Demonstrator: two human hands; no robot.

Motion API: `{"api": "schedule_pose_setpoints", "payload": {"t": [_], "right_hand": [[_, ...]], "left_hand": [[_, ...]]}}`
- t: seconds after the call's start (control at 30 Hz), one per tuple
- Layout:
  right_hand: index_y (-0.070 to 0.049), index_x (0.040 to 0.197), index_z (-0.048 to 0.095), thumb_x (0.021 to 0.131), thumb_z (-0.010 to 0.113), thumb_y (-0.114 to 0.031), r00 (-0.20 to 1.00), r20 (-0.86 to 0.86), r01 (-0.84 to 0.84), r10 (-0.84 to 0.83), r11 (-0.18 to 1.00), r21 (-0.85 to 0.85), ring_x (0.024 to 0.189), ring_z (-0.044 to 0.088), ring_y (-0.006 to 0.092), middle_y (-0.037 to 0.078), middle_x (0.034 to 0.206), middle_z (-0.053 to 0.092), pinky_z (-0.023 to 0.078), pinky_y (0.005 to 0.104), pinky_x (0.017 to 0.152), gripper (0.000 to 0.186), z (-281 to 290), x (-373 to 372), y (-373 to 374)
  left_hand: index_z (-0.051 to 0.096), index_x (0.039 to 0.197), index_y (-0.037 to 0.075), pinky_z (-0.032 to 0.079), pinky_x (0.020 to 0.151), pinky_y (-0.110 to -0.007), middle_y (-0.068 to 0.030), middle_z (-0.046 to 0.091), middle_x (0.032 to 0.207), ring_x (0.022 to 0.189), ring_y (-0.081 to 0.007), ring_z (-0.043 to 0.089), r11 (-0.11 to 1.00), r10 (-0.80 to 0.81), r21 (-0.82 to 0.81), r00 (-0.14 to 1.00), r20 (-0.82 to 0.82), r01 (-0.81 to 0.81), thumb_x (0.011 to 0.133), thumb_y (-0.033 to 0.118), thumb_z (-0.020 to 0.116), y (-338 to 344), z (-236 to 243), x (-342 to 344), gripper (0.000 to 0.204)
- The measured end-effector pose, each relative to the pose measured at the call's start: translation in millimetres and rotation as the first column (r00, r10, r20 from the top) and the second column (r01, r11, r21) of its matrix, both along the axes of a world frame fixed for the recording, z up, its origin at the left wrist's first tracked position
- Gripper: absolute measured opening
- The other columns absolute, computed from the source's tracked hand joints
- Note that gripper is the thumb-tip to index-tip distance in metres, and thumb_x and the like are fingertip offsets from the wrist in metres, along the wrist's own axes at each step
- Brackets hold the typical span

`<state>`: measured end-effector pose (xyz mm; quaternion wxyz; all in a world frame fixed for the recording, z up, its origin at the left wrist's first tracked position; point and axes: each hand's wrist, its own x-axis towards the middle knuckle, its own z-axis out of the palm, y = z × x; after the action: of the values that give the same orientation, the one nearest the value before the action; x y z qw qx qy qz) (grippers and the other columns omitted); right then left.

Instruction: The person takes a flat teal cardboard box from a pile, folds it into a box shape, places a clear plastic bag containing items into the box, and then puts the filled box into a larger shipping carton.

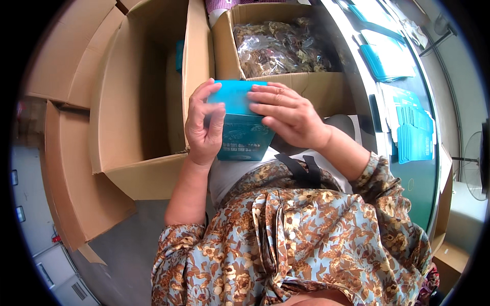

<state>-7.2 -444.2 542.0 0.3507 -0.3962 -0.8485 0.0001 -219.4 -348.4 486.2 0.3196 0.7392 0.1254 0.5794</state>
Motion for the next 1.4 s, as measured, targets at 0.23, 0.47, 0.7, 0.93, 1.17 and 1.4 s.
{"api": "schedule_pose_setpoints", "payload": {"t": [0.23, 0.47, 0.7, 0.93, 1.17, 1.4], "right_hand": [[-0.013, 0.139, 0.055, 0.089, 0.065, -0.022, 0.975, 0.083, 0.21, -0.206, 0.976, -0.055, 0.137, 0.043, 0.0387, 0.02, 0.144, 0.048, 0.027, 0.0534, 0.115, 0.051, -7.2, -20.5, -11.6], [-0.001, 0.142, 0.048, 0.098, 0.047, -0.03, 0.976, -0.199, 0.083, -0.085, 0.996, -0.02, 0.143, 0.034, 0.0382, 0.024, 0.151, 0.039, 0.02, 0.0507, 0.118, 0.052, -9.9, -11.6, -19.7], [-0.005, 0.154, 0.026, 0.106, 0.03, -0.044, 0.276, -0.882, -0.307, -0.382, 0.834, -0.458, 0.145, 0.028, 0.0246, 0.011, 0.158, 0.03, 0.02, 0.0389, 0.119, 0.062, -78.2, -35.0, -24.6], [-0.008, 0.146, 0.04, 0.105, 0.028, -0.051, 0.164, -0.946, -0.386, -0.279, 0.864, -0.322, 0.135, 0.04, 0.0201, 0.006, 0.149, 0.043, 0.025, 0.0342, 0.115, 0.06, -147.7, -41.9, -30.0], [-0.003, 0.157, 0.014, 0.101, 0.028, -0.06, 0.397, -0.878, -0.341, -0.267, 0.845, -0.411, 0.141, 0.032, 0.026, 0.014, 0.154, 0.031, 0.025, 0.0388, 0.117, 0.081, -129.9, -48.2, -13.6], [-0.005, 0.152, 0.029, 0.107, 0.026, -0.044, 0.403, -0.873, -0.36, -0.275, 0.829, -0.428, 0.141, 0.034, 0.0241, 0.012, 0.154, 0.035, 0.024, 0.0378, 0.118, 0.059, -151.0, -28.8, -4.5]], "left_hand": [[0.059, 0.106, 0.007, 0.028, 0.116, -0.045, -0.0222, 0.043, 0.148, 0.141, -0.0343, 0.037, 0.98, -0.176, -0.093, 0.984, 0.027, 0.177, 0.1, 0.024, 0.057, -0.7, -8.0, -8.7, 0.018], [0.03, 0.151, 0.006, 0.02, 0.118, -0.043, -0.0201, 0.026, 0.158, 0.145, -0.0303, 0.028, 0.855, -0.387, -0.363, 0.922, 0.031, 0.371, 0.094, 0.045, 0.064, -12.1, -19.6, -24.2, 0.077], [0.007, 0.158, 0.008, 0.022, 0.118, -0.042, -0.0171, 0.024, 0.159, 0.145, -0.0279, 0.027, 0.813, -0.375, -0.393, 0.903, 0.209, 0.429, 0.086, 0.037, 0.076, -31.9, -43.0, -23.1, 0.103], [-0.001, 0.158, 0.006, 0.028, 0.116, -0.044, -0.0146, 0.03, 0.154, 0.142, -0.0274, 0.032, 0.719, -0.371, -0.563, 0.91, 0.185, 0.408, 0.083, 0.031, 0.08, -46.1, -78.7, -20.6, 0.113], [0.003, 0.157, 0.004, 0.033, 0.113, -0.043, -0.0151, 0.036, 0.15, 0.137, -0.0279, 0.04, 0.763, -0.299, -0.522, 0.924, 0.237, 0.381, 0.082, 0.029, 0.08, -47.1, -94.9, -25.7, 0.111], [0.005, 0.157, 0.004, 0.027, 0.116, -0.043, -0.0153, 0.035, 0.151, 0.141, -0.0284, 0.034, 0.675, -0.397, -0.626, 0.907, 0.139, 0.391, 0.078, 0.017, 0.076, -43.2, -91.0, -42.7, 0.107]]}}
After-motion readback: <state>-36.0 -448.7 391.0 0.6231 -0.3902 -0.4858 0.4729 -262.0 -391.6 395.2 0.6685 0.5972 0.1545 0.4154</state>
